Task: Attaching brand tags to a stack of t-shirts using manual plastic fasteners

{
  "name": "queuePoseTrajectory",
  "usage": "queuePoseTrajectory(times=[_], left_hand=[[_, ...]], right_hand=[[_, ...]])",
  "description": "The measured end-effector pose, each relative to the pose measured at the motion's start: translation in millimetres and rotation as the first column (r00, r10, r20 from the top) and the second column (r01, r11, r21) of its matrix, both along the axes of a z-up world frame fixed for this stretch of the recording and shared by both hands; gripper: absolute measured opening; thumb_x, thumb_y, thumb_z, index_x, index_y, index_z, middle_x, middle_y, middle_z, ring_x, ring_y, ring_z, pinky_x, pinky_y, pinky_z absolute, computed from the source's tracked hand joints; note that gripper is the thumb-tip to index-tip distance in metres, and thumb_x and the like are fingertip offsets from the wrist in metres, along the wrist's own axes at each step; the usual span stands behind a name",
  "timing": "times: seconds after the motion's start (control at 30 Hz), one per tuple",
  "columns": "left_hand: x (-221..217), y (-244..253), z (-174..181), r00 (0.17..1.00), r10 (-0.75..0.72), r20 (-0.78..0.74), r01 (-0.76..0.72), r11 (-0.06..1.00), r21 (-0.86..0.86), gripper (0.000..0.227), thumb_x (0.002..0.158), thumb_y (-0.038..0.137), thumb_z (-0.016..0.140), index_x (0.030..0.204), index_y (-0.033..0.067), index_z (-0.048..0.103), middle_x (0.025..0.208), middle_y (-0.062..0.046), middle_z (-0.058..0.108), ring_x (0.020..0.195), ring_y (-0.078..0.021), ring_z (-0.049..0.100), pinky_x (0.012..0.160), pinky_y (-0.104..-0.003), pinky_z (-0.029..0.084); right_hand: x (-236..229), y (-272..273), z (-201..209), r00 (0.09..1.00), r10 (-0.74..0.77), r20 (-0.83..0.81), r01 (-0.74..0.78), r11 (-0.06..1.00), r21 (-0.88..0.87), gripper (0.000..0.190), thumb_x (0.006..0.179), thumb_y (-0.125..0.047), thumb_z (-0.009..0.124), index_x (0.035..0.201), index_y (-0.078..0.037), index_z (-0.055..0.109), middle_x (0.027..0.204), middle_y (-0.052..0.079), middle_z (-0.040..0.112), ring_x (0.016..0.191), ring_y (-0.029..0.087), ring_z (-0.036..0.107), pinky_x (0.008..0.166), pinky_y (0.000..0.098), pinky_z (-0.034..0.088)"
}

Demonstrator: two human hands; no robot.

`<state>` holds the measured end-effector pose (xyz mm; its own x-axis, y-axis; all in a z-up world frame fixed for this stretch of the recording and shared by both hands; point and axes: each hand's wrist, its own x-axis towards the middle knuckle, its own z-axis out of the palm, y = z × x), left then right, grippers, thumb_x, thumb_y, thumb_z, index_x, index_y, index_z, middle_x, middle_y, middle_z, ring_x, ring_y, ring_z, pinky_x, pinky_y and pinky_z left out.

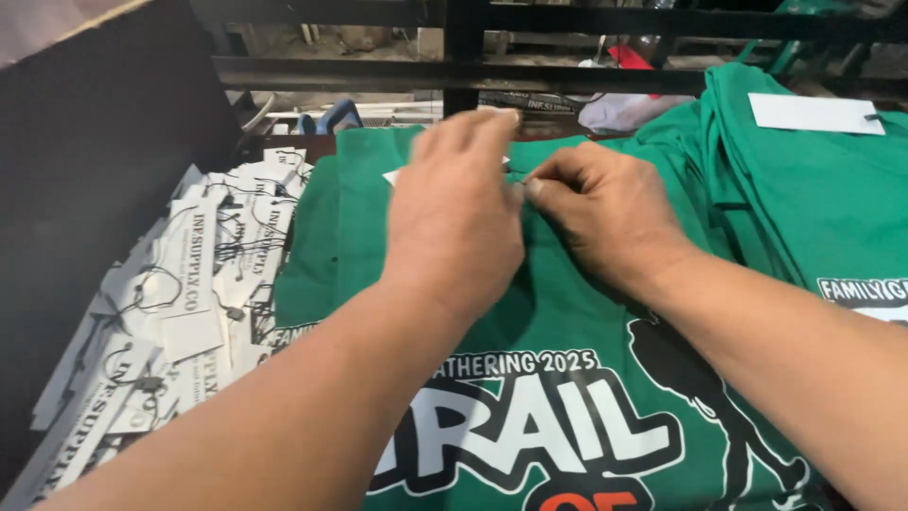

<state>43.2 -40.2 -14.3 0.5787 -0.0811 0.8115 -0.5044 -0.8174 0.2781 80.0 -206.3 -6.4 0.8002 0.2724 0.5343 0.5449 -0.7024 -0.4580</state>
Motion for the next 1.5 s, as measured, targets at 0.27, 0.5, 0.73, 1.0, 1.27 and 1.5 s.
queuePoseTrajectory(times=[0.27,0.5,0.73,1.0,1.27,1.5], left_hand=[[13,2,-15,0.914,0.33,-0.236,-0.292,0.939,0.183,0.054,0.094,0.058,0.052,0.122,0.0158,0.069,0.139,-0.007,0.064,0.139,-0.0368,0.044,0.101,-0.06,0.034],[11,12,-26,0.866,0.499,-0.033,-0.486,0.856,0.174,0.015,0.088,0.018,0.058,0.081,0.0122,0.069,0.086,-0.007,0.062,0.088,-0.0379,0.052,0.064,-0.052,0.039],[8,15,-22,0.899,0.435,0.055,-0.437,0.898,0.049,0.007,0.084,0.019,0.075,0.087,0.0139,0.071,0.096,-0.006,0.054,0.09,-0.0341,0.049,0.053,-0.048,0.047],[-5,7,-5,0.885,0.465,-0.017,-0.46,0.88,0.119,0.051,0.097,0.058,0.061,0.121,0.0146,0.072,0.135,-0.015,0.053,0.116,-0.0386,0.046,0.078,-0.055,0.041],[4,6,-12,0.799,0.515,-0.312,-0.47,0.857,0.21,0.05,0.1,0.048,0.04,0.107,0.0155,0.077,0.129,-0.009,0.061,0.116,-0.0374,0.047,0.083,-0.058,0.039],[1,7,-5,0.743,0.594,-0.306,-0.581,0.801,0.144,0.057,0.096,0.054,0.057,0.138,0.0161,0.059,0.162,-0.02,0.028,0.139,-0.044,0.028,0.094,-0.064,0.035]], right_hand=[[0,-9,-4,0.999,0.008,0.033,-0.01,0.999,0.048,0.012,0.093,-0.024,0.068,0.088,-0.021,0.079,0.081,-0.005,0.068,0.078,0.013,0.063,0.076,0.0295,0.047],[-2,-6,-5,1.0,0.003,0.012,-0.003,0.997,0.077,0.012,0.093,-0.022,0.067,0.088,-0.019,0.077,0.088,-0.006,0.073,0.083,0.012,0.066,0.079,0.0295,0.049],[-1,-7,-7,0.997,0.05,0.066,-0.055,0.996,0.077,0.011,0.095,-0.018,0.068,0.089,-0.017,0.077,0.091,-0.005,0.077,0.084,0.011,0.068,0.088,0.0297,0.051],[-2,-7,-6,0.997,0.03,0.077,-0.034,0.999,0.042,0.011,0.095,-0.019,0.068,0.091,-0.018,0.078,0.085,-0.004,0.073,0.081,0.014,0.066,0.078,0.0307,0.05],[-4,-7,-6,0.998,0.022,0.059,-0.025,0.998,0.056,0.013,0.094,-0.02,0.066,0.088,-0.018,0.077,0.087,-0.005,0.074,0.081,0.012,0.066,0.078,0.0289,0.049],[-3,-6,-8,0.997,0.031,0.075,-0.035,0.998,0.044,0.012,0.094,-0.019,0.067,0.089,-0.017,0.077,0.087,-0.005,0.073,0.08,0.012,0.065,0.077,0.0294,0.049]])
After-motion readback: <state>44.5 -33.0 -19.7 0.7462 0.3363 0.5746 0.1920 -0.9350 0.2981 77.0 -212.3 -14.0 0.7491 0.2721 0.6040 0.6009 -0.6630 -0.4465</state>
